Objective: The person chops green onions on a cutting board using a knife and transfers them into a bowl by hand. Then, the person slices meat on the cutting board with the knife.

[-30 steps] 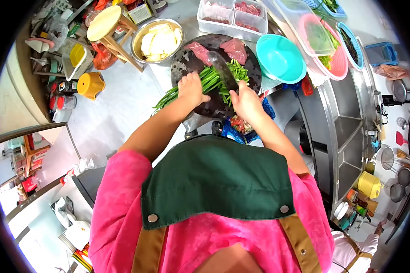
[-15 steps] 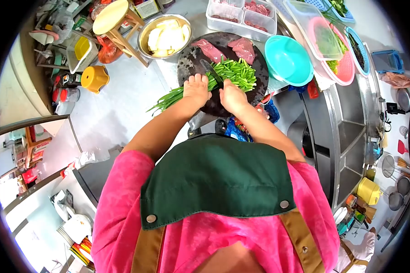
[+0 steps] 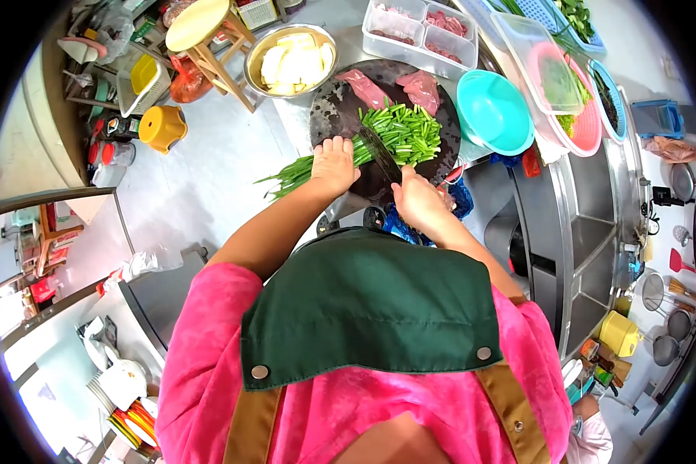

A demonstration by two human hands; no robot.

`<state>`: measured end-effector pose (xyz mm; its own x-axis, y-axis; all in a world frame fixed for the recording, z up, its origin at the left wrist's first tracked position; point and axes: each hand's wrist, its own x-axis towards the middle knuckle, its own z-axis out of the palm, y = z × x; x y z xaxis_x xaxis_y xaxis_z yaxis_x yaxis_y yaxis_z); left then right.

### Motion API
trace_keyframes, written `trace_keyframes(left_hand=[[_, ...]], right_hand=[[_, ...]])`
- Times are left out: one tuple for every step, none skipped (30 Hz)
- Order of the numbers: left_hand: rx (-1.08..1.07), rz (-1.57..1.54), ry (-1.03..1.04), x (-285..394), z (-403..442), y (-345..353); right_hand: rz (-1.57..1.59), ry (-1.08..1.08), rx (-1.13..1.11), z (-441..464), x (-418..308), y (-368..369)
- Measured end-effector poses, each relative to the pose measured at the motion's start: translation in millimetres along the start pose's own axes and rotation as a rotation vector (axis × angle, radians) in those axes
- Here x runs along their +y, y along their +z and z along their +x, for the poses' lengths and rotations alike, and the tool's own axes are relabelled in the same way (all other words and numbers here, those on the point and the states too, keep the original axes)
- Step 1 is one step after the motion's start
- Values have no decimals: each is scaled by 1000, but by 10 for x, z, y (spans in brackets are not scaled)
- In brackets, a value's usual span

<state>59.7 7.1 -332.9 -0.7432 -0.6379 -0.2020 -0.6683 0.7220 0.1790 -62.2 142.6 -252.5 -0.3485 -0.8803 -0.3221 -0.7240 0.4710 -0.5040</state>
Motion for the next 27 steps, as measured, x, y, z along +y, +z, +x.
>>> trace_keyframes(left_hand=[[0, 0, 1, -1, 17, -6], [-26, 20, 10, -2, 39, 0], [-57, 40, 22, 3, 43, 12], [-67, 48, 30, 4, 45, -2], [-72, 49, 37, 3, 52, 3], [-79, 52, 40, 0, 60, 6], [-85, 57, 43, -4, 66, 1], [-94, 42, 39, -6, 58, -20], [-90, 45, 44, -17, 47, -41], [-60, 16, 39, -35, 13, -52], [-35, -13, 33, -51, -26, -48], [-23, -35, 16, -74, -18, -20], [-20, -33, 18, -91, 43, 12], [19, -84, -27, -103, 126, 53], [60, -139, -75, -107, 212, 90], [55, -155, -29, -90, 299, 107], [54, -160, -33, -31, 300, 91], [61, -183, -8, 27, 320, 54], [72, -205, 18, 52, 342, 1], [103, -193, 7, 38, 273, -37], [107, -192, 5, 11, 197, -52], [97, -154, -29, -28, 127, -69], [85, -116, -64, -70, 95, -81], [81, -102, -33, -112, 84, -29], [76, -102, -36, -116, 80, 13], [57, -50, -7, -104, 92, 47], [41, 1, 23, -85, 114, 72]], right_hand=[[-9, -7, -13, 39, 1, 9], [-17, -12, -29, 83, 6, 28], [-12, -4, -33, 144, 10, 66], [7, -17, -24, 245, 9, 109], [25, -31, -13, 344, 7, 161], [18, 4, 4, 439, -3, 258], [12, 38, 23, 518, 3, 376], [39, 7, 82, 551, 21, 455], [39, 8, 89, 594, 67, 464], [57, 8, 113, 616, 77, 452], [76, 10, 134, 605, 86, 458], [62, 8, 159, 591, 120, 425], [26, 22, 155, 571, 159, 369], [50, 44, 177, 541, 209, 317], [71, 65, 196, 507, 246, 253], [65, 74, 233, 430, 205, 127], [67, 14, 297, 377, 224, 65], [64, 16, 274, 331, 205, -18], [61, 16, 253, 296, 168, -92], [25, -24, 271, 261, 147, -108], [24, -29, 273, 229, 128, -112], [2, -61, 218, 199, 93, -119], [-18, -91, 163, 168, 41, -129], [-32, -61, 67, 132, -16, -165], [-29, -61, 62, 136, -14, -147], [-49, -49, 9, 150, -8, -129], [-70, -39, -41, 171, -5, -125]])
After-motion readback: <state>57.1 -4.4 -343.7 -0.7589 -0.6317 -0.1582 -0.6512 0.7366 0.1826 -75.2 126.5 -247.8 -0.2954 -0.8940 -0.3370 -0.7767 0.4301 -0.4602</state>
